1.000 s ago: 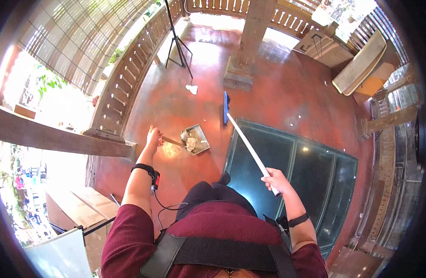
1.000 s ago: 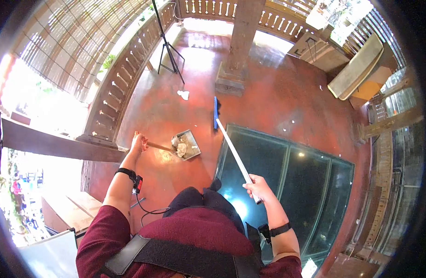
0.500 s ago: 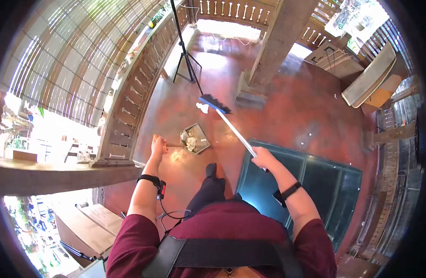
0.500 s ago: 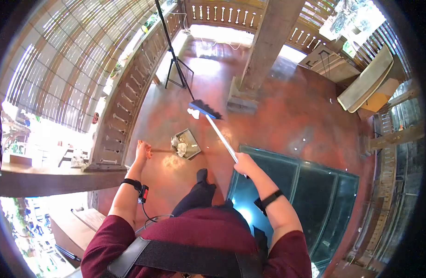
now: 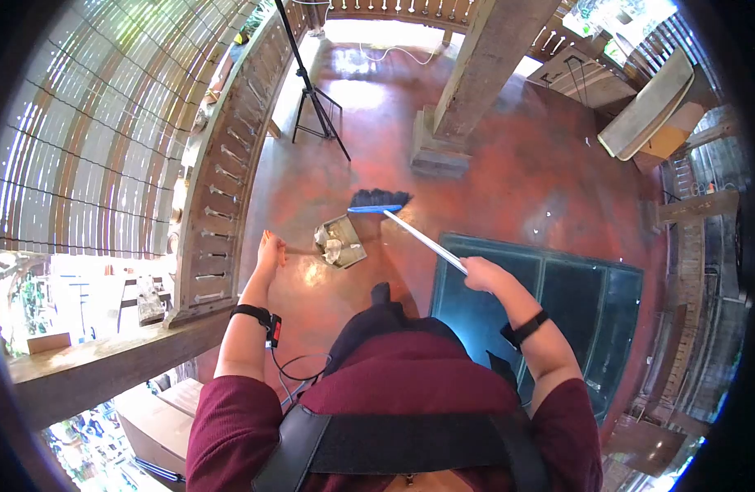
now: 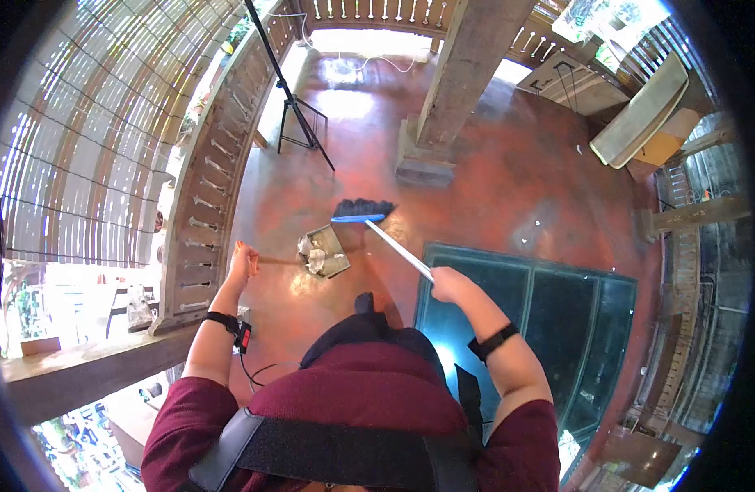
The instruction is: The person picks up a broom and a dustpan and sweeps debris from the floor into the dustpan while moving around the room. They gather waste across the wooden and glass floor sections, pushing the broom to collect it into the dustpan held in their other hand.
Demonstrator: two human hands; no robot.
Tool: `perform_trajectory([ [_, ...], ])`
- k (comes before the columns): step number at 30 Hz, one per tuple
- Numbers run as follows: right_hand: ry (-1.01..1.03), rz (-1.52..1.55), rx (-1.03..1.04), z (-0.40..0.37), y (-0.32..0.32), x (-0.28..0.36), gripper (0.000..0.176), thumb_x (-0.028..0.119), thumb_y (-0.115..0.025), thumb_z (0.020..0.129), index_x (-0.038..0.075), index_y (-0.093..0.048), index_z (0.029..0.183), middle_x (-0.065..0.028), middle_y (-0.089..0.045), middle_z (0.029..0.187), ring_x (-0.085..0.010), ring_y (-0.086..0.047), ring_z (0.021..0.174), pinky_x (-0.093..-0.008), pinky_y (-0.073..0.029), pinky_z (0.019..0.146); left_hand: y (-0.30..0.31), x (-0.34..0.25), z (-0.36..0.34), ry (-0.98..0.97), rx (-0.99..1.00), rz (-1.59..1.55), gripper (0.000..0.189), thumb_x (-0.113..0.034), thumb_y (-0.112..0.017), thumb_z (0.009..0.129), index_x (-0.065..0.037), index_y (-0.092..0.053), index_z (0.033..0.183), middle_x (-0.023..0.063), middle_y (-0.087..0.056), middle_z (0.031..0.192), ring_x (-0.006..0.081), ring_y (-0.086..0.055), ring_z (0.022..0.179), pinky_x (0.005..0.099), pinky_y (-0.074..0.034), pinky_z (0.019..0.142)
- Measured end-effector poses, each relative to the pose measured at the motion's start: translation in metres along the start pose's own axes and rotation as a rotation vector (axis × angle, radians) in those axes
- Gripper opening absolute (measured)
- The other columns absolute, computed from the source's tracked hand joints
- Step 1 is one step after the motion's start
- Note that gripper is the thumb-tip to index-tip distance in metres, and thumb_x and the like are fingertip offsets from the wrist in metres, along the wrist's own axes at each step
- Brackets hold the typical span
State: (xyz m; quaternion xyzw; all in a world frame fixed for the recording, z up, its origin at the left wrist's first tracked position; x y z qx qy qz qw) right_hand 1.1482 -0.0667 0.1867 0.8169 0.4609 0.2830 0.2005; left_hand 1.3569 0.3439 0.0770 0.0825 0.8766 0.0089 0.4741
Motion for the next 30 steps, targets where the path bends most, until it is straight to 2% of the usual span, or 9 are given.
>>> perform_trajectory([
  [2,0.048,-0.01,-0.05,-0.013,-0.012,-0.032,0.036,0.002,-0.045,0.065,0.0,-0.05,0.101,-0.0179,-0.056,0.071,-0.0257,-0.058,0.057,-0.0354,-0.044,0.046,-0.009,-0.012,-0.001,0.018,0.022,-0.013,0.016,-0.023,-0.047,0.07,-0.009,-0.045,0.076,0.0046,-0.046,0.066,0.0161,-0.046,0.051,0.0294,-0.042,0.043],
  [5,-0.142,0.195,0.137,-0.062,0.011,-0.039,0.035,0.003,-0.05,0.066,0.001,-0.053,0.101,-0.0152,-0.058,0.072,-0.0229,-0.058,0.061,-0.0325,-0.045,0.051,-0.019,-0.019,-0.001,0.026,0.048,-0.004,0.013,-0.016,-0.047,0.067,-0.008,-0.043,0.076,0.0048,-0.045,0.064,0.0157,-0.045,0.047,0.0293,-0.042,0.039],
  [7,-0.171,0.44,0.188,-0.08,0.008,-0.067,0.039,0.003,-0.053,0.069,0.001,-0.049,0.108,-0.0079,-0.054,0.067,-0.0127,-0.051,0.051,-0.0256,-0.041,0.044,-0.021,-0.022,0.001,0.025,0.066,0.043,0.014,-0.016,-0.047,0.067,-0.008,-0.043,0.077,0.0047,-0.045,0.064,0.0159,-0.045,0.047,0.0292,-0.042,0.039],
  [10,-0.245,0.736,0.051,-0.119,0.007,-0.095,0.04,0.003,-0.052,0.071,0.0,-0.047,0.111,-0.0008,-0.048,0.06,-0.0081,-0.043,0.046,-0.0233,-0.036,0.039,-0.022,-0.022,-0.001,0.036,0.125,0.125,0.019,-0.028,-0.046,0.072,-0.011,-0.043,0.079,0.0047,-0.047,0.071,0.0161,-0.047,0.061,0.0318,-0.043,0.047],
  [16,-0.299,0.837,-0.023,-0.124,-0.006,-0.102,0.035,0.003,-0.053,0.072,-0.002,-0.048,0.106,-0.0015,-0.048,0.06,-0.0082,-0.042,0.043,-0.0234,-0.034,0.037,-0.027,-0.009,-0.001,0.068,0.154,0.159,0.018,-0.026,-0.045,0.072,-0.01,-0.043,0.08,0.0049,-0.047,0.071,0.0162,-0.048,0.061,0.0319,-0.043,0.047],
  [20,-0.235,0.555,0.032,-0.084,-0.035,-0.079,0.02,0.003,-0.056,0.069,-0.001,-0.048,0.087,-0.002,-0.045,0.055,-0.0097,-0.045,0.044,-0.0239,-0.036,0.038,-0.035,0.002,0.004,0.065,0.207,0.151,0.016,-0.022,-0.045,0.072,-0.009,-0.043,0.081,0.0056,-0.048,0.07,0.016,-0.048,0.058,0.0306,-0.042,0.042],
  [23,-0.22,0.445,0.08,-0.085,-0.043,-0.054,0.021,0.002,-0.056,0.067,-0.001,-0.048,0.087,-0.0017,-0.043,0.054,-0.0104,-0.046,0.044,-0.0241,-0.037,0.038,-0.05,-0.002,-0.005,0.053,0.154,0.115,0.015,-0.018,-0.044,0.071,-0.008,-0.043,0.081,0.006,-0.047,0.067,0.0165,-0.046,0.049,0.0294,-0.041,0.036],
  [26,-0.173,0.634,0.158,-0.089,-0.055,-0.058,0.022,0.002,-0.056,0.067,0.001,-0.048,0.088,-0.0014,-0.045,0.058,-0.0096,-0.046,0.047,-0.0236,-0.038,0.04,-0.056,-0.004,-0.005,0.059,0.177,0.106,0.015,-0.017,-0.044,0.071,-0.008,-0.043,0.082,0.0061,-0.047,0.066,0.017,-0.046,0.047,0.0299,-0.04,0.034],
  [30,-0.152,0.797,0.244,-0.098,-0.059,-0.051,0.036,0.001,-0.055,0.068,0.003,-0.048,0.103,0.0004,-0.046,0.065,-0.0076,-0.045,0.052,-0.022,-0.038,0.041,-0.056,-0.01,-0.009,0.098,0.172,0.15,0.015,-0.017,-0.044,0.071,-0.008,-0.042,0.084,0.0066,-0.047,0.067,0.018,-0.044,0.041,0.031,-0.041,0.034],
])
Point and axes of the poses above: each hand's wrist, its own z-axis towards the middle knuckle, its own y-axis out of the back of the hand, x = y × z, the point moved 2 cm from there along z, towards the middle knuckle
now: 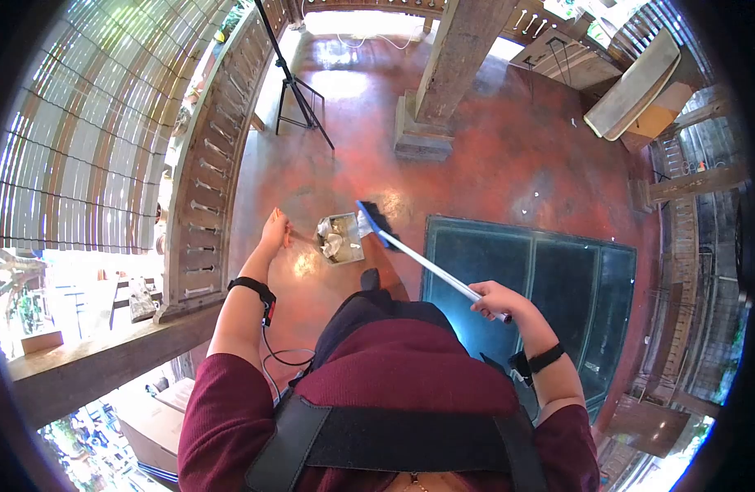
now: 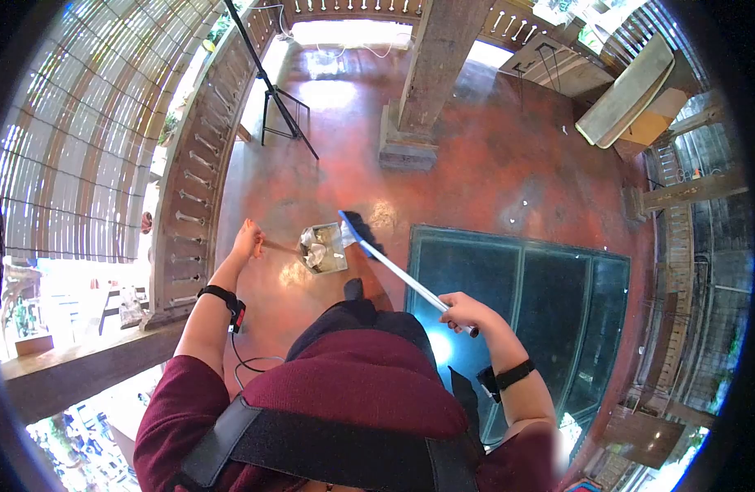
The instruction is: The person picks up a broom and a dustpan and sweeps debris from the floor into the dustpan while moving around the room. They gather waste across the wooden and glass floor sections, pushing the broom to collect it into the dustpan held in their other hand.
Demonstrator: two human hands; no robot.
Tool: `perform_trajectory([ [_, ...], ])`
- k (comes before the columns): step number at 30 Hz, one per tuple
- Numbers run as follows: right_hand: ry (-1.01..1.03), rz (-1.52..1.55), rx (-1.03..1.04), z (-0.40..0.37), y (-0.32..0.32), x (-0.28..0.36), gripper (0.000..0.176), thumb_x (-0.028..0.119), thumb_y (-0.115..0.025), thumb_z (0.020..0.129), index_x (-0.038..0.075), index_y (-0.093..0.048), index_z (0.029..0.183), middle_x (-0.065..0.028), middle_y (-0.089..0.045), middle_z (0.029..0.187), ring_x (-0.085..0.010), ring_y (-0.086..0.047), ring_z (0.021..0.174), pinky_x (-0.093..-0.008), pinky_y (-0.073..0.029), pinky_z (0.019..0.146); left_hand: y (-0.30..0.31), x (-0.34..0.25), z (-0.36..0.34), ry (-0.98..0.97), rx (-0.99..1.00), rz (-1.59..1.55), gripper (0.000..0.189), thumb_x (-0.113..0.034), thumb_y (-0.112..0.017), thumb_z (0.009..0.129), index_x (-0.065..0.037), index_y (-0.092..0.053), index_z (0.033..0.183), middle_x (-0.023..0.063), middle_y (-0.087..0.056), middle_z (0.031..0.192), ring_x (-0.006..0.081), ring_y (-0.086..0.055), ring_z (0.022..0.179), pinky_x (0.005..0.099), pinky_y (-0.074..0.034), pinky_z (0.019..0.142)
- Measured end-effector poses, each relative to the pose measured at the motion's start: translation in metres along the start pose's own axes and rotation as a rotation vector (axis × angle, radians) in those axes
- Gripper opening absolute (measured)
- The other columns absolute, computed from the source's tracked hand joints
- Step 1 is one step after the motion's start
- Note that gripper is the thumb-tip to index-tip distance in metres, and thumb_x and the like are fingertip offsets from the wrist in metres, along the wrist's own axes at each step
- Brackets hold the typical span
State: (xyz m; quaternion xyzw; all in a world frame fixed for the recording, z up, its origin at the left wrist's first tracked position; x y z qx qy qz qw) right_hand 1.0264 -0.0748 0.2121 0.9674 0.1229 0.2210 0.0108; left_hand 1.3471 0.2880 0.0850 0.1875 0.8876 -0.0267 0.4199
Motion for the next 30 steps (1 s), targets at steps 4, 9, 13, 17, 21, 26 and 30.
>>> perform_trajectory([
  [4,0.004,0.106,0.054,-0.014,-0.001,-0.007,0.048,0.0,-0.054,0.07,0.005,-0.043,0.117,0.0017,-0.046,0.068,-0.0057,-0.043,0.053,-0.0189,-0.036,0.041,0.0,0.006,0.0,-0.036,-0.001,-0.035,0.016,-0.017,-0.043,0.071,-0.009,-0.042,0.085,0.0069,-0.048,0.067,0.0182,-0.044,0.039,0.0319,-0.042,0.034],
  [9,0.002,0.282,0.052,-0.058,0.02,-0.011,0.052,0.0,-0.054,0.07,0.003,-0.04,0.12,-0.0007,-0.048,0.068,-0.0069,-0.043,0.051,-0.0188,-0.035,0.041,-0.003,0.008,-0.002,-0.005,-0.018,-0.028,0.016,-0.017,-0.043,0.071,-0.009,-0.042,0.085,0.0063,-0.048,0.066,0.0176,-0.044,0.041,0.032,-0.043,0.035],
  [13,0.041,0.268,-0.014,-0.091,0.036,-0.02,0.056,-0.001,-0.053,0.07,0.0,-0.034,0.123,-0.002,-0.048,0.069,-0.0068,-0.043,0.051,-0.019,-0.035,0.042,0.003,0.009,-0.005,-0.027,-0.053,0.009,0.015,-0.017,-0.043,0.072,-0.009,-0.043,0.084,0.0051,-0.048,0.066,0.0162,-0.046,0.045,0.0316,-0.045,0.037],
  [17,0.038,0.17,-0.098,-0.1,0.048,-0.018,0.057,0.0,-0.054,0.07,-0.002,-0.033,0.123,-0.0028,-0.048,0.069,-0.0073,-0.043,0.05,-0.0203,-0.036,0.041,0.004,0.008,-0.01,-0.008,-0.052,-0.044,0.014,-0.016,-0.043,0.072,-0.009,-0.043,0.083,0.0051,-0.048,0.066,0.0157,-0.046,0.047,0.0312,-0.045,0.038],
  [21,0.108,0.0,-0.164,-0.06,0.035,-0.023,0.044,0.001,-0.054,0.069,-0.005,-0.042,0.11,-0.0042,-0.048,0.063,-0.01,-0.045,0.046,-0.0227,-0.037,0.04,0.002,0.011,-0.008,-0.013,-0.043,-0.063,0.013,-0.016,-0.043,0.072,-0.009,-0.043,0.083,0.0055,-0.047,0.066,0.0158,-0.046,0.047,0.0308,-0.043,0.036],
  [26,0.038,-0.111,-0.158,-0.023,0.013,-0.019,0.038,0.001,-0.054,0.069,-0.003,-0.046,0.105,-0.0028,-0.047,0.06,-0.0097,-0.046,0.047,-0.0229,-0.038,0.041,-0.013,0.01,-0.005,-0.026,-0.013,-0.09,0.015,-0.016,-0.043,0.072,-0.01,-0.041,0.085,0.0051,-0.047,0.066,0.0161,-0.045,0.048,0.0304,-0.043,0.036],
  [30,0.07,0.075,-0.095,-0.018,0.011,-0.029,0.05,0.0,-0.055,0.069,-0.004,-0.04,0.116,-0.0026,-0.047,0.062,-0.0092,-0.046,0.05,-0.0228,-0.038,0.041,-0.03,0.003,-0.013,-0.049,-0.007,-0.04,0.017,-0.02,-0.044,0.07,-0.01,-0.04,0.083,0.0058,-0.046,0.067,0.0179,-0.044,0.045,0.0308,-0.041,0.037],
])
Point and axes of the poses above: each hand's wrist, its own z-axis towards the middle knuckle, its own y-axis out of the back of the hand, x = y × z, the point moved 2 cm from there along z, towards the middle knuckle
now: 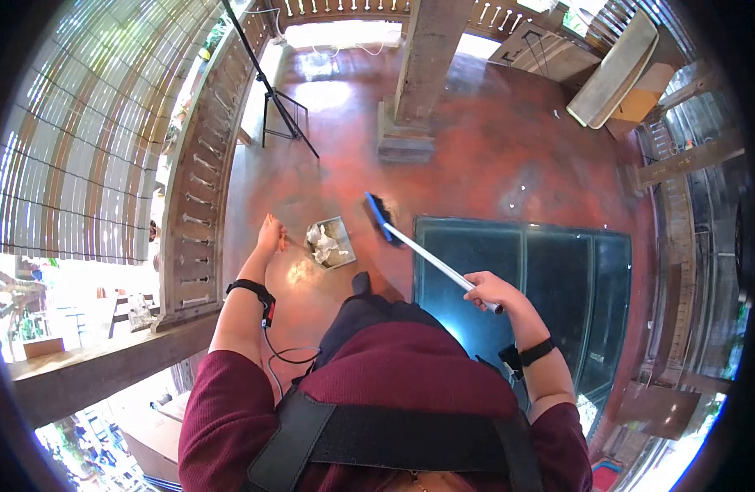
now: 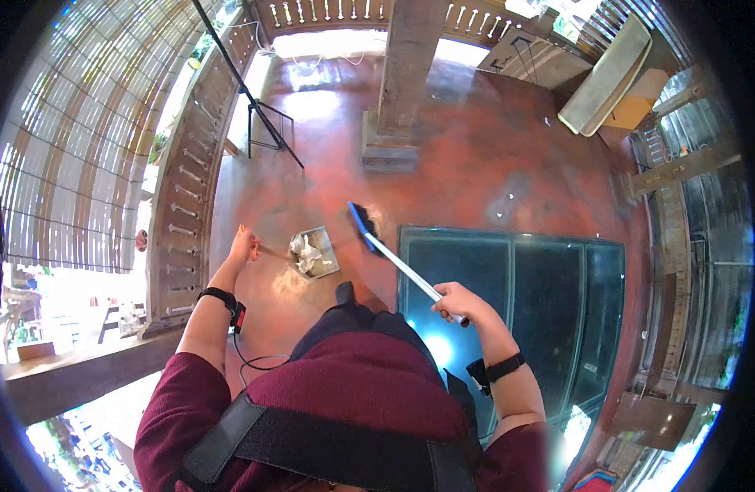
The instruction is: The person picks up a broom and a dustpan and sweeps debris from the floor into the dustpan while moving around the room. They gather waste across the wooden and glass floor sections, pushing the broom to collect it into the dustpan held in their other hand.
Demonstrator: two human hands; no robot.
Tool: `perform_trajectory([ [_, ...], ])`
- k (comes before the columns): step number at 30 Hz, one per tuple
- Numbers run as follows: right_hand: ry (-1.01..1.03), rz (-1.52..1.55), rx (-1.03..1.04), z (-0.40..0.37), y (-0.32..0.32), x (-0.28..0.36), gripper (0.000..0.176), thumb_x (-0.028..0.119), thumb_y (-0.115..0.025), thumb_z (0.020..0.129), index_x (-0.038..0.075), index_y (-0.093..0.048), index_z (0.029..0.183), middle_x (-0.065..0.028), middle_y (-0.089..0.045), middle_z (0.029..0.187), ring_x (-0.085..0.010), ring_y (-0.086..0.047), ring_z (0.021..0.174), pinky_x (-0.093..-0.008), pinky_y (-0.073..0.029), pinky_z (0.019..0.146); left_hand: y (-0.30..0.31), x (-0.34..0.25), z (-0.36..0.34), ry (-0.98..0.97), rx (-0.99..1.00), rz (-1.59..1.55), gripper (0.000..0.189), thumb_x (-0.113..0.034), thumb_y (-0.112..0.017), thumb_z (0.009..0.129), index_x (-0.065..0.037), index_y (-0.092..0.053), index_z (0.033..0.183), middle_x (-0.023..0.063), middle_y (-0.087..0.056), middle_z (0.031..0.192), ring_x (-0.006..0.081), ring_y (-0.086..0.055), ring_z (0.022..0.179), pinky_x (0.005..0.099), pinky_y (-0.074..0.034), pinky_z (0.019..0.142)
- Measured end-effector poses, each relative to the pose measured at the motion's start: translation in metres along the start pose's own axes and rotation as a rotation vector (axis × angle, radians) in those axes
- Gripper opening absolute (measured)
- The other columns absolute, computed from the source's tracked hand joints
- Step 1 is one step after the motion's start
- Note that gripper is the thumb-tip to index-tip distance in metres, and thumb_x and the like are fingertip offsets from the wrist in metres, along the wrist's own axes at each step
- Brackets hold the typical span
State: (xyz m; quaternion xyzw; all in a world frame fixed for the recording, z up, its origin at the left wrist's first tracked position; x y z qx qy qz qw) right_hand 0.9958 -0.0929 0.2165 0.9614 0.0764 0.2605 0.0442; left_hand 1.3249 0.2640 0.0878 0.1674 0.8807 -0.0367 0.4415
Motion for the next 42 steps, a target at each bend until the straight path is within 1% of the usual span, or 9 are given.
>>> perform_trajectory([
  [5,0.002,0.431,0.044,-0.013,0.01,-0.043,0.061,-0.004,-0.055,0.069,-0.001,-0.029,0.125,-0.002,-0.045,0.068,-0.0064,-0.04,0.049,-0.0179,-0.034,0.038,-0.022,-0.008,0.002,-0.007,0.041,-0.016,0.019,-0.019,-0.044,0.069,-0.011,-0.039,0.085,0.0058,-0.045,0.068,0.0184,-0.045,0.046,0.0326,-0.042,0.04],
  [7,0.013,0.519,0.03,-0.035,0.016,-0.053,0.061,-0.004,-0.055,0.069,-0.001,-0.029,0.124,-0.002,-0.045,0.068,-0.0061,-0.04,0.049,-0.0178,-0.034,0.038,-0.029,-0.007,0.008,0.021,0.098,-0.056,0.023,-0.018,-0.045,0.069,-0.012,-0.039,0.091,0.0051,-0.045,0.07,0.0176,-0.046,0.056,0.0348,-0.044,0.044],
  [12,0.068,0.655,-0.043,-0.097,0.031,-0.095,0.06,-0.002,-0.055,0.071,0.0,-0.028,0.125,-0.002,-0.047,0.069,-0.0056,-0.04,0.049,-0.0173,-0.033,0.038,-0.068,-0.011,0.007,0.044,0.072,-0.029,0.024,-0.02,-0.045,0.068,-0.011,-0.038,0.089,0.0078,-0.043,0.078,0.0194,-0.043,0.054,0.0345,-0.043,0.045],
  [16,0.048,0.727,-0.244,-0.147,0.033,-0.123,0.048,0.003,-0.052,0.076,-0.004,-0.035,0.12,-0.0014,-0.047,0.066,-0.0055,-0.044,0.05,-0.0173,-0.036,0.038,-0.121,-0.016,0.007,0.076,0.055,-0.107,0.024,-0.02,-0.044,0.067,-0.013,-0.037,0.089,0.0078,-0.043,0.078,0.0192,-0.042,0.053,0.0325,-0.042,0.046],
  [23,0.019,1.006,-0.287,-0.168,0.035,-0.225,0.028,0.004,-0.05,0.077,0.0,-0.045,0.104,-0.0006,-0.046,0.066,-0.0038,-0.042,0.047,-0.0152,-0.035,0.036,-0.226,-0.035,0.003,0.08,0.297,-0.131,0.021,-0.022,-0.043,0.07,-0.017,-0.037,0.089,0.0038,-0.046,0.075,0.018,-0.046,0.051,0.0319,-0.042,0.045],
  [26,-0.008,0.997,-0.376,-0.168,0.036,-0.265,0.032,0.004,-0.051,0.076,-0.002,-0.045,0.106,-0.0023,-0.048,0.066,-0.0058,-0.045,0.047,-0.0175,-0.036,0.037,-0.262,-0.039,-0.003,0.107,0.334,-0.059,0.02,-0.023,-0.042,0.071,-0.017,-0.037,0.09,0.0038,-0.048,0.077,0.0185,-0.048,0.051,0.0316,-0.042,0.044],
  [29,-0.106,0.712,-0.632,-0.18,0.043,-0.255,0.042,0.004,-0.053,0.074,-0.004,-0.041,0.113,-0.0055,-0.051,0.065,-0.0091,-0.047,0.046,-0.022,-0.038,0.037,-0.298,-0.037,0.006,0.118,0.384,-0.053,0.02,-0.023,-0.043,0.071,-0.016,-0.036,0.089,0.0046,-0.049,0.078,0.0194,-0.049,0.049,0.0313,-0.042,0.043],
  [38,-0.231,0.688,-0.798,-0.133,0.144,-0.292,0.056,-0.003,-0.057,0.069,-0.004,-0.035,0.12,-0.0063,-0.047,0.055,-0.0121,-0.045,0.042,-0.0259,-0.035,0.036,-0.426,-0.08,0.011,0.097,0.454,0.051,0.021,-0.023,-0.045,0.071,-0.015,-0.037,0.088,0.0062,-0.046,0.076,0.0203,-0.048,0.048,0.0316,-0.041,0.042],
  [42,-0.198,0.445,-0.786,-0.096,0.206,-0.287,0.055,0.002,-0.059,0.065,-0.002,-0.04,0.117,-0.0126,-0.057,0.066,-0.0178,-0.054,0.049,-0.0301,-0.043,0.045,-0.467,-0.094,0.034,0.122,0.527,0.119,0.022,-0.023,-0.046,0.07,-0.015,-0.036,0.089,0.0069,-0.044,0.078,0.021,-0.048,0.05,0.032,-0.041,0.044],
])
Point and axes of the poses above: each hand's wrist, its own z-axis towards the middle knuckle, its own y-axis out of the back of the hand, x = y × z, the point moved 2 cm from there along z, towards the middle knuckle
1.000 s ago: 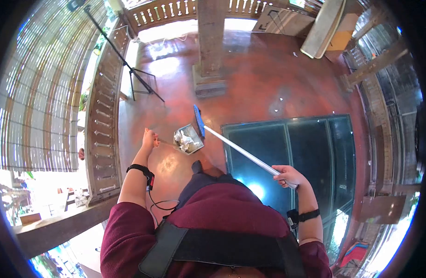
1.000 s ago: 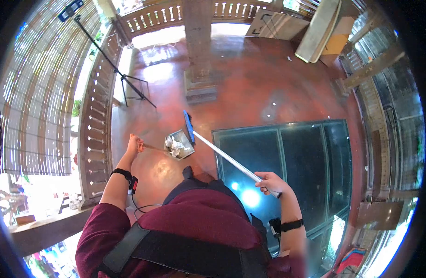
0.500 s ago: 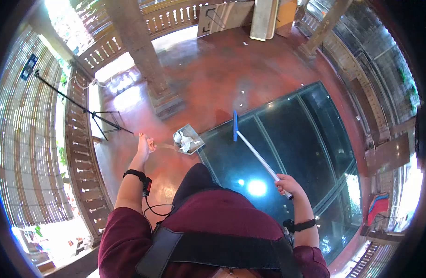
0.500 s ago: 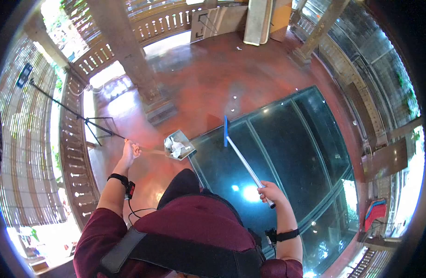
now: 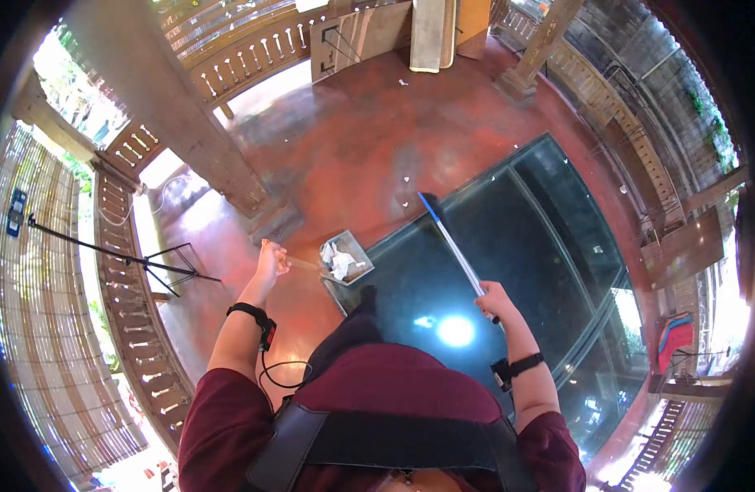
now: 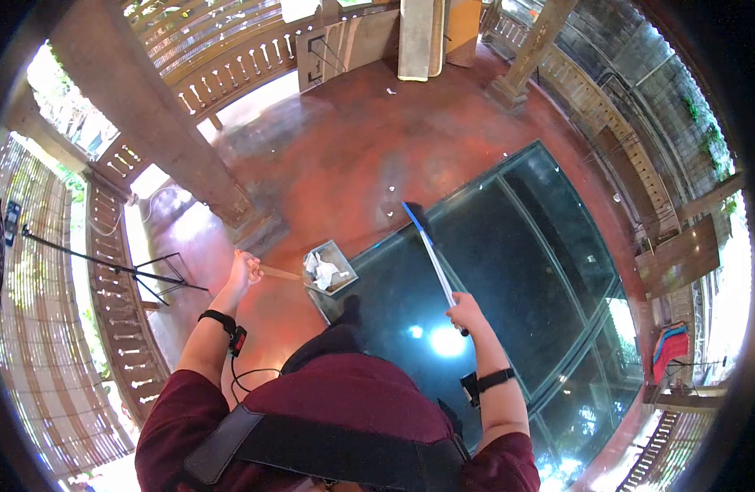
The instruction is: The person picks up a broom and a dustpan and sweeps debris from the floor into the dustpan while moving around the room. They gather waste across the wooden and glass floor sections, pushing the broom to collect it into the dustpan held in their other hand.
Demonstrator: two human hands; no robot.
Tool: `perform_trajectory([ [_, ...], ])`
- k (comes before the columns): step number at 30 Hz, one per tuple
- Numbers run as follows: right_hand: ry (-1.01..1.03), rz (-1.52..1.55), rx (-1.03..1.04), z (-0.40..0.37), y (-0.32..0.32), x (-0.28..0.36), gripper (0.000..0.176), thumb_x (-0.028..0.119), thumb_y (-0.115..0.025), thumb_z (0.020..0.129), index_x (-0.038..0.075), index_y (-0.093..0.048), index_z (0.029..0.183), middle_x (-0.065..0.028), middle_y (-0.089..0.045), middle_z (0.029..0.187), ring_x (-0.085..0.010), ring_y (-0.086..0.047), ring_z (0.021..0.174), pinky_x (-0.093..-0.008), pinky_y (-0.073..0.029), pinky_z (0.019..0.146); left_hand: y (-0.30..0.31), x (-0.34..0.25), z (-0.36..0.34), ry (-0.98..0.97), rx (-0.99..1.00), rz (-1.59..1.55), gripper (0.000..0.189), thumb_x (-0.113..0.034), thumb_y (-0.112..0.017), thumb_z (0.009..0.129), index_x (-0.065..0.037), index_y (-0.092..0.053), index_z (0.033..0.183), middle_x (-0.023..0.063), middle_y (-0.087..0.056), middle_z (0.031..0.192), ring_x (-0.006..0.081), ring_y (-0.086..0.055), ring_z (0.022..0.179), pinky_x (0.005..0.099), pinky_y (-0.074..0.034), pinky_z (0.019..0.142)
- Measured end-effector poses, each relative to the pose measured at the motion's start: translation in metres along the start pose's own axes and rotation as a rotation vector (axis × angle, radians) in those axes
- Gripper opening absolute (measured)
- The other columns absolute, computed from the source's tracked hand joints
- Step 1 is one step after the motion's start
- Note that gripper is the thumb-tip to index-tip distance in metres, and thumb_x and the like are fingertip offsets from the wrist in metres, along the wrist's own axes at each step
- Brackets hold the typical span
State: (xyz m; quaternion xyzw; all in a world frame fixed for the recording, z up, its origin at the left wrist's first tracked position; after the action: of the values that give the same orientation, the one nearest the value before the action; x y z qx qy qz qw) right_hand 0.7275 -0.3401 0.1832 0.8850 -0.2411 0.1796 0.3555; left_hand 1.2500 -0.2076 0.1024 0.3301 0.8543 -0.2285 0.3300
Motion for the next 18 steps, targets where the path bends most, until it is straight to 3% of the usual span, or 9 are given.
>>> perform_trajectory([
  [3,0.111,-0.06,-0.104,0.06,0.015,0.027,0.044,-0.003,-0.059,0.063,-0.004,-0.049,0.106,-0.0085,-0.052,0.055,-0.0138,-0.052,0.046,-0.0286,-0.039,0.039,-0.024,-0.02,0.022,0.015,-0.053,-0.019,0.023,-0.023,-0.046,0.07,-0.014,-0.036,0.088,0.0074,-0.043,0.078,0.0214,-0.048,0.051,0.0319,-0.041,0.045],
  [6,0.098,0.001,-0.132,0.091,0.021,0.078,0.043,0.0,-0.059,0.062,-0.004,-0.05,0.104,-0.0111,-0.054,0.056,-0.0163,-0.053,0.047,-0.0303,-0.04,0.041,-0.038,-0.034,0.043,-0.005,-0.068,-0.059,0.021,-0.023,-0.047,0.069,-0.012,-0.039,0.085,0.0057,-0.045,0.072,0.0201,-0.048,0.053,0.0321,-0.042,0.05],
  [9,0.054,-0.126,-0.109,0.125,0.028,0.118,0.034,0.003,-0.054,0.065,-0.001,-0.054,0.098,-0.0161,-0.057,0.067,-0.0218,-0.056,0.051,-0.0318,-0.045,0.047,-0.048,-0.049,0.063,0.028,0.014,0.033,0.02,-0.024,-0.048,0.069,-0.012,-0.041,0.083,0.0039,-0.046,0.069,0.0188,-0.048,0.056,0.0331,-0.042,0.053],
  [12,-0.053,-0.239,0.046,0.155,0.037,0.141,0.027,0.005,-0.048,0.068,-0.002,-0.055,0.094,-0.0179,-0.059,0.074,-0.0243,-0.06,0.061,-0.0348,-0.047,0.054,-0.062,-0.066,0.08,0.071,0.028,0.098,0.019,-0.024,-0.048,0.069,-0.012,-0.042,0.082,0.0032,-0.046,0.071,0.0183,-0.047,0.058,0.0341,-0.042,0.053],
  [15,0.069,-0.69,-0.134,0.177,0.021,0.136,0.026,0.008,-0.045,0.07,-0.001,-0.057,0.092,-0.0211,-0.059,0.083,-0.0284,-0.06,0.076,-0.0378,-0.047,0.065,-0.077,-0.072,0.088,0.023,0.003,0.061,0.017,-0.024,-0.048,0.069,-0.013,-0.042,0.08,0.0035,-0.045,0.074,0.019,-0.047,0.058,0.0343,-0.042,0.053],
  [18,-0.008,-0.556,-0.106,0.144,0.016,0.145,0.026,0.011,-0.047,0.07,0.001,-0.058,0.091,-0.0229,-0.057,0.09,-0.0311,-0.056,0.088,-0.039,-0.045,0.074,-0.084,-0.076,0.096,0.016,0.021,0.049,0.018,-0.024,-0.049,0.068,-0.013,-0.041,0.08,0.0039,-0.044,0.077,0.0192,-0.047,0.059,0.0341,-0.042,0.052],
])
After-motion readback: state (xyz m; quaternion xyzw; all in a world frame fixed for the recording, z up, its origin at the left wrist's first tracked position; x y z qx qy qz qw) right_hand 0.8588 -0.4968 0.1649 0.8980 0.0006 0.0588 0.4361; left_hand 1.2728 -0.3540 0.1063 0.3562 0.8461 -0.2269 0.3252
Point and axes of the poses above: each hand's wrist, its own z-axis towards the middle knuckle, its own y-axis out of the back of the hand, x = y × z, the point moved 2 cm from there along z, towards the middle knuckle
